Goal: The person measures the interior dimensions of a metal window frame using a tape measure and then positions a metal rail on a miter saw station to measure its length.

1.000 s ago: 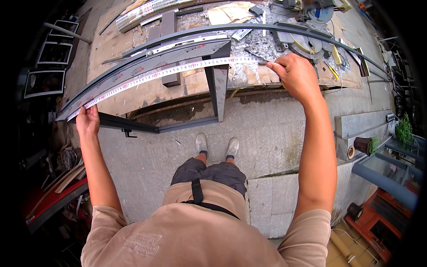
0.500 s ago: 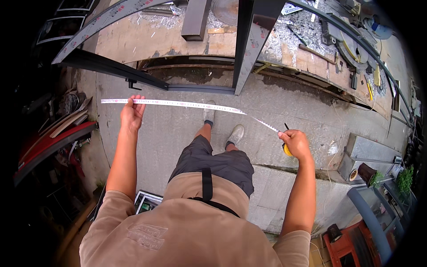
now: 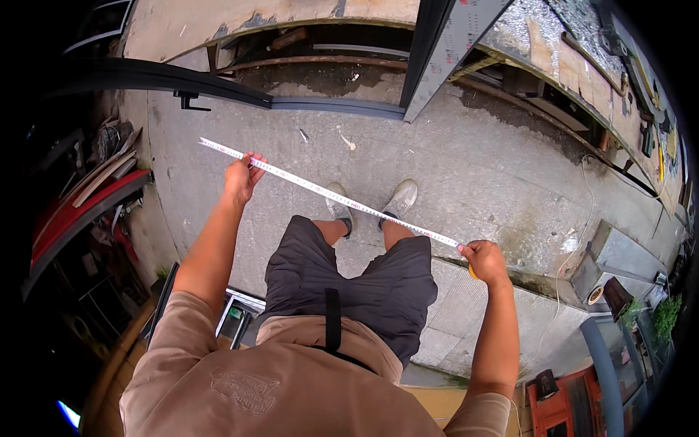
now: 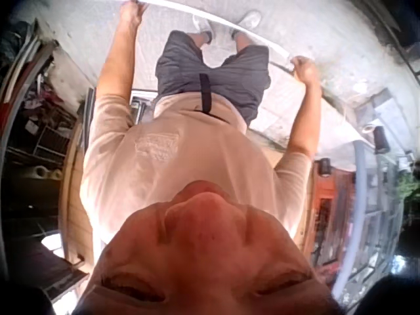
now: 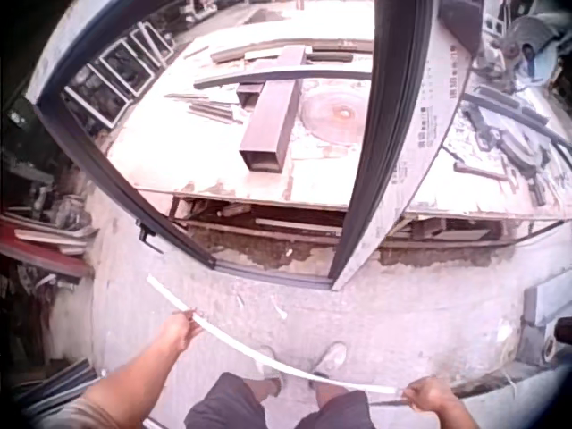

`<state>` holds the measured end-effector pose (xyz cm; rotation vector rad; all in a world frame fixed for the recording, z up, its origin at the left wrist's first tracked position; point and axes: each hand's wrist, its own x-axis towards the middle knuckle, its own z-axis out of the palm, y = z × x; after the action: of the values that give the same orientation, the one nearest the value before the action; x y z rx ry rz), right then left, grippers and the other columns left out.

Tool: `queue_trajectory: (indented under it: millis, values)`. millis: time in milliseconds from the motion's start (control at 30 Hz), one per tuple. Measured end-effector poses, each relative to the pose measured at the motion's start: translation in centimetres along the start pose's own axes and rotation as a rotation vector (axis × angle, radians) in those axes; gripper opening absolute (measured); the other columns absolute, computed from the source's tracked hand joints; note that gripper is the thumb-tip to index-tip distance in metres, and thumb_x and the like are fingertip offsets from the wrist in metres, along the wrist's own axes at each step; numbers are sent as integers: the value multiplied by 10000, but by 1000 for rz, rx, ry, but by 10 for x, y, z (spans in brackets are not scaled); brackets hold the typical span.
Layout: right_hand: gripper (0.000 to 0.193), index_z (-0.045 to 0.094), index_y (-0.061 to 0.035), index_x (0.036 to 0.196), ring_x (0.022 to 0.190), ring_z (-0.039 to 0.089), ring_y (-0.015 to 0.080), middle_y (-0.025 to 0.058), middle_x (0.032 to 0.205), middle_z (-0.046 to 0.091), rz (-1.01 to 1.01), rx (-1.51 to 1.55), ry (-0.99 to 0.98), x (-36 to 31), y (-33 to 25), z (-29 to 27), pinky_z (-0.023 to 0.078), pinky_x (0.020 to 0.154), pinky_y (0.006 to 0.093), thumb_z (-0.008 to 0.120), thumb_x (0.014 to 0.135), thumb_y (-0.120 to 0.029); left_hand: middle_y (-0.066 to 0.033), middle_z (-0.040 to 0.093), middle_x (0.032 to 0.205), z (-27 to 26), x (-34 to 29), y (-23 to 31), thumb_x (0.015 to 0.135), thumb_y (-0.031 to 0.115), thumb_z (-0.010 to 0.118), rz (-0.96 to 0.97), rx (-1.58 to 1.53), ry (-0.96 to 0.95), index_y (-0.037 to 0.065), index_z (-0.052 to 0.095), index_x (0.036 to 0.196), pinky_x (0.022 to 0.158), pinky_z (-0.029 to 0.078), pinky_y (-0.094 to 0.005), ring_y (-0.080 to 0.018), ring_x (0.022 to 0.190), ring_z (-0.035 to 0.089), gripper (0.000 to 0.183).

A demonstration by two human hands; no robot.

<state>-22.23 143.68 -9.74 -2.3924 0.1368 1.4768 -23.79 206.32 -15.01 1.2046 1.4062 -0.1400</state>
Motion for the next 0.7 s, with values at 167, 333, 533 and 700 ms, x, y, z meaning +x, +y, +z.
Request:
queue_trajectory:
  millis: [167,333,533,700]
  values:
    - [429,811,-35,926,732,708,376,213,789,726,-98,17,92,113,8,53,548,705,447,747,968,-457,-183,688,1206,41,121,-36,1126,135,477,22,-23,-43,-8,528,1308,860,681,-381,-296,1031,753,237]
    - [371,785,11,900,654,657,219,134,707,699,-115,170,112,226,33,83,520,642,380,757,995,-347,-141,704,1075,81,229,-93,1117,163,530,-11,-118,39,6,547,1250,767,697,-384,-256,947,750,206]
    - [383,746,30,876,684,628,180,122,743,686,-301,84,304,350,56,88,507,661,357,745,1013,-327,-132,663,1111,144,320,-159,1105,145,535,-68,-174,-27,5,566,1245,768,698,-385,-246,940,725,200]
    - [357,732,31,861,691,618,178,122,755,682,-341,22,366,428,50,81,500,660,351,754,1007,-294,-109,679,1143,184,376,-187,1100,138,541,-105,-194,-94,17,595,1251,822,674,-369,-221,966,717,201]
